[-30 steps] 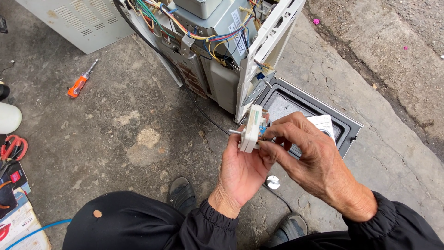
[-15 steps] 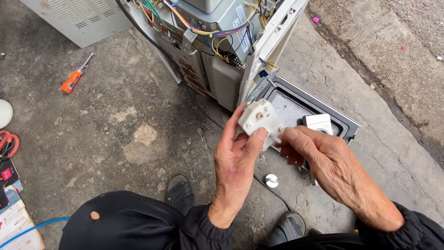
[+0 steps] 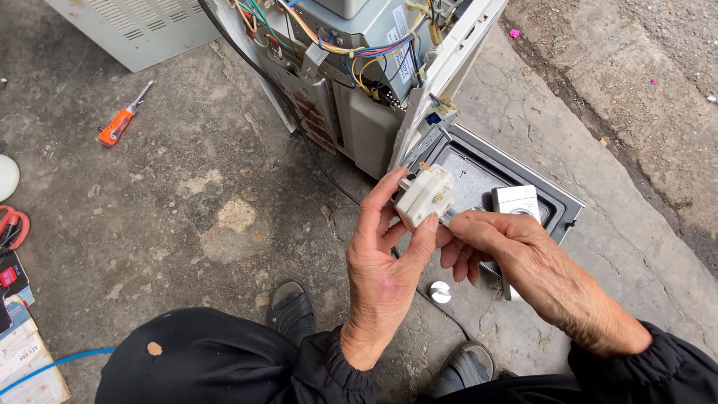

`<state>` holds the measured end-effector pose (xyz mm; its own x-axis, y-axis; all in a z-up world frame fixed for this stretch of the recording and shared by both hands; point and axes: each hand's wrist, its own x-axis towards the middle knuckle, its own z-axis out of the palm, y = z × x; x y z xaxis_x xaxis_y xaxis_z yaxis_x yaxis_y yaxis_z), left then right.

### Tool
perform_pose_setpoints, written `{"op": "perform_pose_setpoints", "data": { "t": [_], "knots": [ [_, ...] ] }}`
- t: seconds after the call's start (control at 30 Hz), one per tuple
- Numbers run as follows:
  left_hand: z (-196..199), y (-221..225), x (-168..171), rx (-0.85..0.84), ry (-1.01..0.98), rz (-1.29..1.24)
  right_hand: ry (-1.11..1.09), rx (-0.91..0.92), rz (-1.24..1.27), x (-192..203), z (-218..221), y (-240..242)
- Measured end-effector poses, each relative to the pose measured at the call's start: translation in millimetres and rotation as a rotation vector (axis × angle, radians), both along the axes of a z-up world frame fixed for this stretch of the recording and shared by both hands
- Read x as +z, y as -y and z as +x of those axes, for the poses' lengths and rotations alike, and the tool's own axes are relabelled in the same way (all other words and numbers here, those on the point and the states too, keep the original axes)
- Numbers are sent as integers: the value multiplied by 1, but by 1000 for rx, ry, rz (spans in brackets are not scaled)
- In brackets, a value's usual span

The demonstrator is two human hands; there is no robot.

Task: Disassembling and inspecting the timer mechanism of a microwave oven to diagnose a fault.

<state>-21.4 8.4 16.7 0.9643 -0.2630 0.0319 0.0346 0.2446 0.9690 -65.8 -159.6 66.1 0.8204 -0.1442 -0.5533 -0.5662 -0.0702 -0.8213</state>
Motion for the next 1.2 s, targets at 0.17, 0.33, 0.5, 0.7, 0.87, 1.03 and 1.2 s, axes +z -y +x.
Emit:
{"op": "perform_pose_setpoints", "data": {
  "t": [0.17, 0.33, 0.5, 0.7, 0.87, 1.03, 1.2],
  "knots": [
    [-1, 0, -10, 37, 200, 151, -11, 105, -70, -12, -1, 8],
    [3, 0, -9, 36, 166, 226, -13, 266, -350, -12, -3, 10],
    [6, -1, -6, 29, 206, 283, 218, 368, -687, -19, -8, 4],
    [14, 2, -2, 63, -30, 252, 539, 436, -986, -43, -12, 2],
    [22, 1, 10, 47, -348, 231, 819, 549, -1359, -35, -6, 2],
    [28, -3, 16, -29, -509, 179, 985, 646, -1366, -27, -1, 4],
    [27, -1, 10, -74, -659, 75, 1089, 606, -1310, -25, 4, 3]
  ]
}}
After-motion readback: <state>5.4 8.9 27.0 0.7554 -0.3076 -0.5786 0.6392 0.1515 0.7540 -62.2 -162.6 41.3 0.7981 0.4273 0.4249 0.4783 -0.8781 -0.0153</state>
